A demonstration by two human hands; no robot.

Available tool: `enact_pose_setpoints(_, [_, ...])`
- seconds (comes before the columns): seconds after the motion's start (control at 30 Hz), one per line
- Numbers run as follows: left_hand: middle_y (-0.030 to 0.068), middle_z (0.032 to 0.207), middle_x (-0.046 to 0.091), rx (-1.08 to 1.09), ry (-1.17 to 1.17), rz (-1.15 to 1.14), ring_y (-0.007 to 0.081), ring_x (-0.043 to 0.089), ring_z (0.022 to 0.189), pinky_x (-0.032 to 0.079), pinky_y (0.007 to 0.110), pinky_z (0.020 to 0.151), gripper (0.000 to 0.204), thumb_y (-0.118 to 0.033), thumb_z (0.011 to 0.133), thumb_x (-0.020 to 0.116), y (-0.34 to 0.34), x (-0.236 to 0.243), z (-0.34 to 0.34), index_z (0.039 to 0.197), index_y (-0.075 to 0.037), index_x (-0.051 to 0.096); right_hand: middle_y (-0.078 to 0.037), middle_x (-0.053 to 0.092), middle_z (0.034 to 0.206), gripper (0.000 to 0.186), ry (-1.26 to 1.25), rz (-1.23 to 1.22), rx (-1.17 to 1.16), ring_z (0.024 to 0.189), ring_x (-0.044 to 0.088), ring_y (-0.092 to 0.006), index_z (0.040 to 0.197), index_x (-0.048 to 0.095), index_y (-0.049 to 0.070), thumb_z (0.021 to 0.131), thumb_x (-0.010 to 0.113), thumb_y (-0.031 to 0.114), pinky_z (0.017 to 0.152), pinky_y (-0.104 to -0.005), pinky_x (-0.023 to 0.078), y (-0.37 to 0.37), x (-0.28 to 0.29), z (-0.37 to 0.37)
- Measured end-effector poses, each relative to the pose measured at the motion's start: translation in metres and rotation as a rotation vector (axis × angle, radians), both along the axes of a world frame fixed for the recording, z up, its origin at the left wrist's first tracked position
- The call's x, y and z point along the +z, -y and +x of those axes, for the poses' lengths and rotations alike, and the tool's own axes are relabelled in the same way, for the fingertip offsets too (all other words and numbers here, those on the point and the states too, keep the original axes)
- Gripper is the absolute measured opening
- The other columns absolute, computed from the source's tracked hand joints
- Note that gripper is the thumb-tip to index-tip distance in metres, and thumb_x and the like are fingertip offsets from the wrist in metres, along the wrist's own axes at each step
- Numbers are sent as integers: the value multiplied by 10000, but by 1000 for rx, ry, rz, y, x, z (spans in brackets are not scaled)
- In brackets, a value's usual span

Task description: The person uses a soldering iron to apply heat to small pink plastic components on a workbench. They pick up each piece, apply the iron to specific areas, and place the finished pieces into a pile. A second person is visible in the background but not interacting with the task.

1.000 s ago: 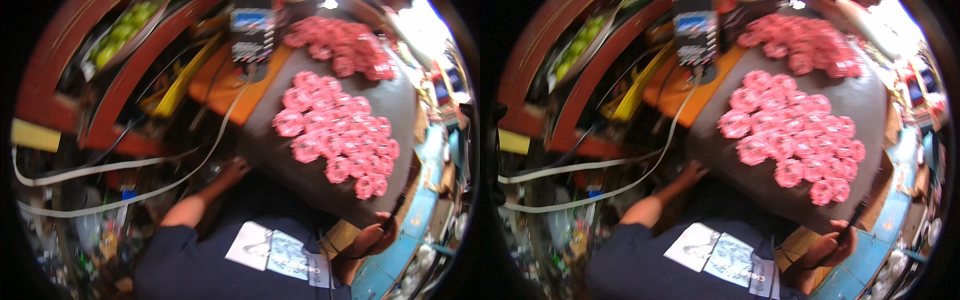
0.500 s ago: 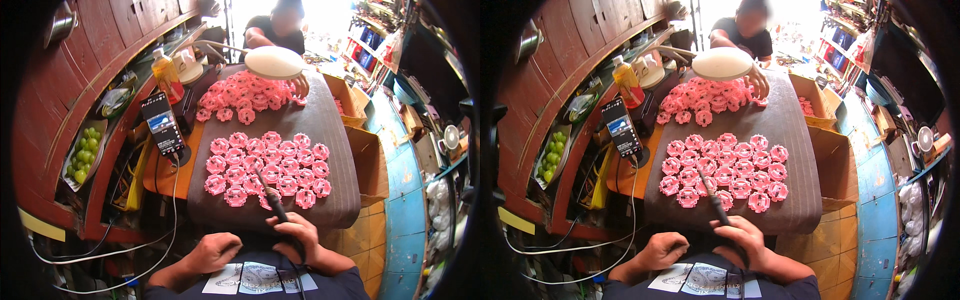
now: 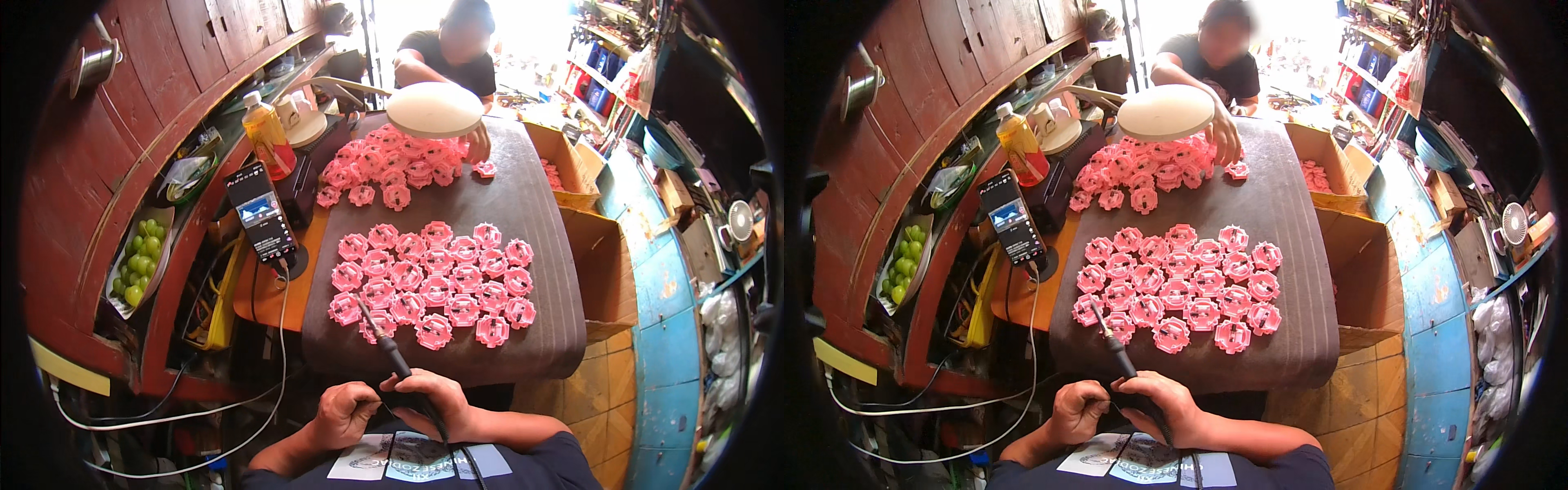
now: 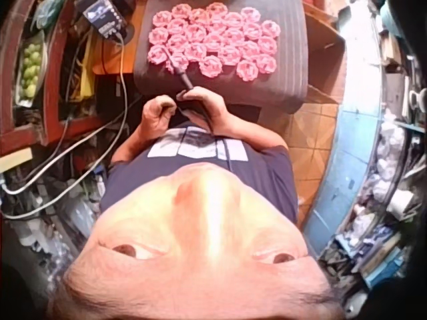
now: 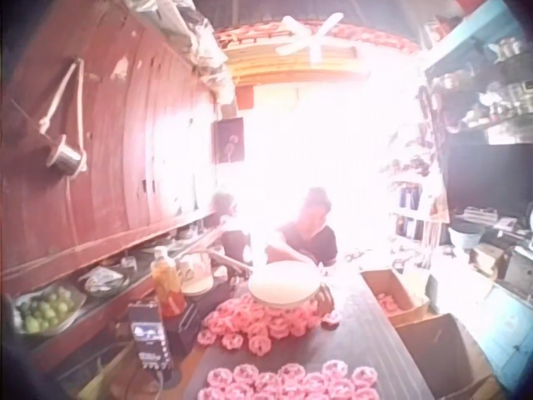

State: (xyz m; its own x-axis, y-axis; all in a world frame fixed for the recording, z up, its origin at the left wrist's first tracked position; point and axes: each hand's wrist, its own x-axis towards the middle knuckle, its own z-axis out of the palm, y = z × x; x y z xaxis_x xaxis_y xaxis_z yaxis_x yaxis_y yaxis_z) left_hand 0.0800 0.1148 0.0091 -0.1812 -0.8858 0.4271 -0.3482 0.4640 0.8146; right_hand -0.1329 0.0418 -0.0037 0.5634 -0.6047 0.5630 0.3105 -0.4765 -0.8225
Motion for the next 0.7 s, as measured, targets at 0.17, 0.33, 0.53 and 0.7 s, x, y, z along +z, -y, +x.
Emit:
enact_pose_setpoints(0.17, [122, 739, 638, -17, 11, -100, 294, 646, 604, 493, 388, 529, 228, 50, 902, 751, 2, 13, -7, 1033, -37, 586, -188, 713, 1108, 487, 24, 78, 74, 1052, 725, -293, 1314, 536, 21, 888, 697, -150, 1014, -433, 550, -1, -7, 6])
enact_pose_setpoints(0.33, [141, 768, 663, 17, 59, -188, 304, 658, 604, 511, 382, 527, 245, 49, 881, 772, 12, 23, -2, 1036, -20, 595, -190, 672, 1133, 510, 91, 82, 48, 1070, 698, -279, 1323, 505, 20, 884, 665, -184, 1020, -417, 535, -6, 7, 9])
enact_pose_setpoints(0.53, [141, 819, 694, -102, 13, -167, 305, 689, 659, 542, 391, 565, 216, 64, 887, 752, 14, 31, -7, 1046, -6, 624, -157, 699, 998, 441, 171, 162, -45, 870, 709, -265, 1209, 588, 17, 830, 733, -154, 771, -362, 574, -14, 8, 17])
enact_pose_setpoints(0.7, [122, 777, 654, -182, 25, -157, 308, 645, 610, 493, 405, 515, 227, 77, 875, 740, 15, 46, -5, 1026, -29, 608, -158, 700, 978, 384, 103, 84, -30, 820, 694, -284, 1175, 597, 11, 850, 710, -157, 734, -364, 566, -14, 23, 3])
